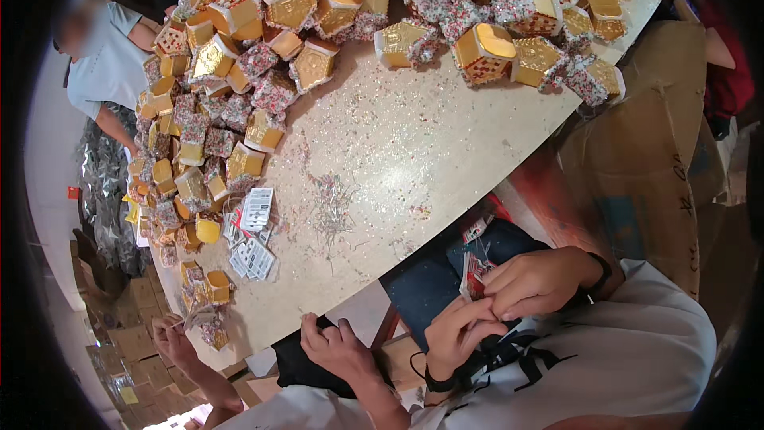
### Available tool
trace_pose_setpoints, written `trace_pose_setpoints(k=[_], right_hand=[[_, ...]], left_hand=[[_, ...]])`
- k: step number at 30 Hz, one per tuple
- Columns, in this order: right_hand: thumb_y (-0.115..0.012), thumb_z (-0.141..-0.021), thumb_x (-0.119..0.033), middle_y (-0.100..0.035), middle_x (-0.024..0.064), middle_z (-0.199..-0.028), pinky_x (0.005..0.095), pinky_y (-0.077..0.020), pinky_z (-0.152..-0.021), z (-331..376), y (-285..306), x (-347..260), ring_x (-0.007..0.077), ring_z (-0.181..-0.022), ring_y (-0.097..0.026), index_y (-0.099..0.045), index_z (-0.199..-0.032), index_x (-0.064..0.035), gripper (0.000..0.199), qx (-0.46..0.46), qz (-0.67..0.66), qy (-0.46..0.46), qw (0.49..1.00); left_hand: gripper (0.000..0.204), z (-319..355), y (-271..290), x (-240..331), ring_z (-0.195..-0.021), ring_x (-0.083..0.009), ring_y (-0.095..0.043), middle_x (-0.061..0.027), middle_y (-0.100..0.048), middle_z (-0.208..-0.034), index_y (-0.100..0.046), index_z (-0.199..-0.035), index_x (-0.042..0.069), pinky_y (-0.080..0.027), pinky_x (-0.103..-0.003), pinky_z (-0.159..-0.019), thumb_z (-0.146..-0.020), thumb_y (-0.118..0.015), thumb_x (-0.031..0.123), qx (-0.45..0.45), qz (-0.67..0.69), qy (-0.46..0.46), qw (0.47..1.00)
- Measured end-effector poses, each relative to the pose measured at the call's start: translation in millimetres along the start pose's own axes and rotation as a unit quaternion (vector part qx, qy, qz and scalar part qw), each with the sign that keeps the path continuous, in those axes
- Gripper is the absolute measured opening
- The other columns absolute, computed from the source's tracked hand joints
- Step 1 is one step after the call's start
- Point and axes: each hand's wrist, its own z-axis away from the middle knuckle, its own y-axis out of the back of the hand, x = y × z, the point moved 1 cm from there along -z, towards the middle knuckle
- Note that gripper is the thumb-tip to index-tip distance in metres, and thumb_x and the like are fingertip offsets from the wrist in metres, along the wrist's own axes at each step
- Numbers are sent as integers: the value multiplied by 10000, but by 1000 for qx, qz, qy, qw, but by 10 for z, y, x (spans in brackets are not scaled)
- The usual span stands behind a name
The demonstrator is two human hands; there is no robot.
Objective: Packing small colorful decorative items into plastic bags with tags in a warehouse setting.
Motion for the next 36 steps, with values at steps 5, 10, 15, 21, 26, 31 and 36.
trace_pose_setpoints(k=[5, 10, 15, 21, 26, 31, 36], right_hand=[[-519, -874, -82, -486, 133, -754, 389, -396, -683, -47, -25, 60, 308, -727, -470, -531, -789, 2, 120, -22, 34, 9, 999], [-590, -808, -3, -483, 123, -752, 376, -403, -628, -140, -126, -6, 293, -688, -480, -564, -824, 4, 31, 151, 144, -18, 978], [-689, -729, -28, -565, 102, -858, 302, -488, -626, -216, -248, 43, 242, -723, -567, -590, -906, 18, 208, 234, 346, 56, 907], [-711, -681, -75, -541, 61, -800, 329, -435, -664, -263, -89, -34, 234, -722, -530, -591, -857, -46, 215, 246, 465, 58, 848], [-662, -649, -31, -565, 58, -768, 409, -418, -846, -386, 608, -118, 280, -914, -578, -595, -770, -91, 150, 403, 549, 52, 730], [-652, -673, 38, -593, 100, -828, 383, -464, -814, -379, 1237, -48, 314, -910, -589, -590, -823, -35, 178, 505, 571, 64, 644], [-655, -680, 53, -603, 118, -831, 339, -482, -742, -401, 972, -115, 281, -919, -626, -589, -841, -18, 188, 470, 555, 15, 686]], left_hand=[[251, -75, 62, 85, -676, -219, -625, -119, -657, -783, -631, -867, -37, -464, -270, -617, -670, -773, 27, -4, -88, -121, 989], [146, -112, 2, 108, -686, -179, -576, -105, -601, -759, -549, -827, -10, -454, -250, -636, -768, -679, -38, 98, -107, -78, 986], [95, -165, -98, 97, -670, -87, -484, -43, -523, -753, -461, -892, 17, -398, -197, -589, -915, -548, 49, 240, -5, 21, 970], [92, -360, -149, 210, -563, -22, -401, -12, -516, -732, -464, -899, 50, -280, -153, -479, -949, -522, 101, 239, 145, 116, 953], [239, -523, -50, 302, -470, -47, -343, -48, -519, -701, -473, -960, 43, -264, -183, -430, -1006, -384, 260, 148, 290, 121, 938], [278, -663, -22, 202, -491, -83, -377, -93, -542, -789, -476, -1047, 17, -256, -191, -407, -992, -374, 270, 63, 415, 150, 895], [310, -725, 27, 194, -515, -93, -412, -148, -580, -922, -452, -1171, 2, -241, -174, -376, -977, -400, 238, 91, 420, 126, 894]])
